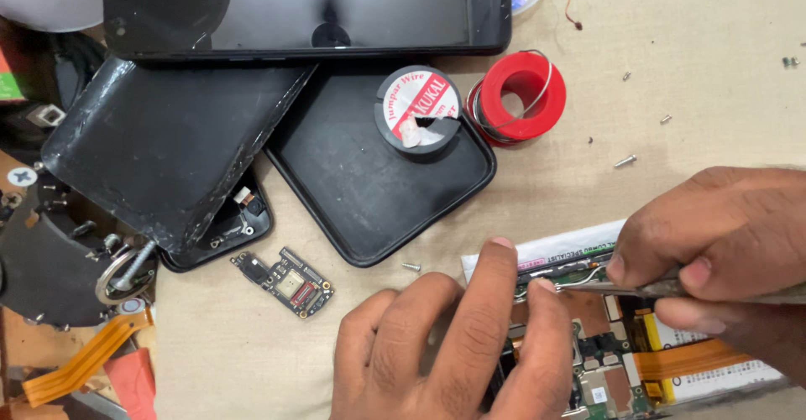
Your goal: The person repairs a disassembled smartphone on a workbench, using tweezers to work on the internal board and battery area. They handle a replacement screen, hold and turn the phone chassis, and press components into place while checking the device.
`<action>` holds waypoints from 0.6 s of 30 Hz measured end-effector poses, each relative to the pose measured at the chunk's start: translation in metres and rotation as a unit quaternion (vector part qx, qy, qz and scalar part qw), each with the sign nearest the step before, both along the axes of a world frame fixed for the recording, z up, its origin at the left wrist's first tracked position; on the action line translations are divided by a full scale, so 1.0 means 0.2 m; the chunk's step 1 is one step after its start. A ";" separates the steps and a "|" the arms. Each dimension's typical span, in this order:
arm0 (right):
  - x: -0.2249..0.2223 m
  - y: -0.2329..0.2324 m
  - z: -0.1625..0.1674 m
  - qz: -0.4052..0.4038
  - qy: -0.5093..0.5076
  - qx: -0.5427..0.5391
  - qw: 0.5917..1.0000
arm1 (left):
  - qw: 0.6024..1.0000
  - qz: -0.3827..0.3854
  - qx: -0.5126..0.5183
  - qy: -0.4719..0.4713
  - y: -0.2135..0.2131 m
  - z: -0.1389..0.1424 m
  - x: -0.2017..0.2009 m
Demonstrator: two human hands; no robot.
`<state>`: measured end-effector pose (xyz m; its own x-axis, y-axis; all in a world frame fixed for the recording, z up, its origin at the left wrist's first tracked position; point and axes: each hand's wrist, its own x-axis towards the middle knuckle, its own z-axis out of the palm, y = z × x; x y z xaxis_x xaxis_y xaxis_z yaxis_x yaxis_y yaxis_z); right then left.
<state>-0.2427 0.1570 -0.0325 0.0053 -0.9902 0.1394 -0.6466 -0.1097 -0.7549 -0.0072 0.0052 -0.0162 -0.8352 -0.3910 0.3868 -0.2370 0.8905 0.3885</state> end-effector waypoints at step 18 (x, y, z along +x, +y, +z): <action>0.00 -0.01 0.01 0.031 0.032 -0.020 0.999 | 1.000 0.004 0.007 0.014 0.00 0.01 -0.01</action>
<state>-0.2419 0.1546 -0.0307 0.0766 -0.9813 0.1765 -0.6846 -0.1805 -0.7062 -0.0097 0.0048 -0.0148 -0.8208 -0.4028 0.4051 -0.2326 0.8833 0.4071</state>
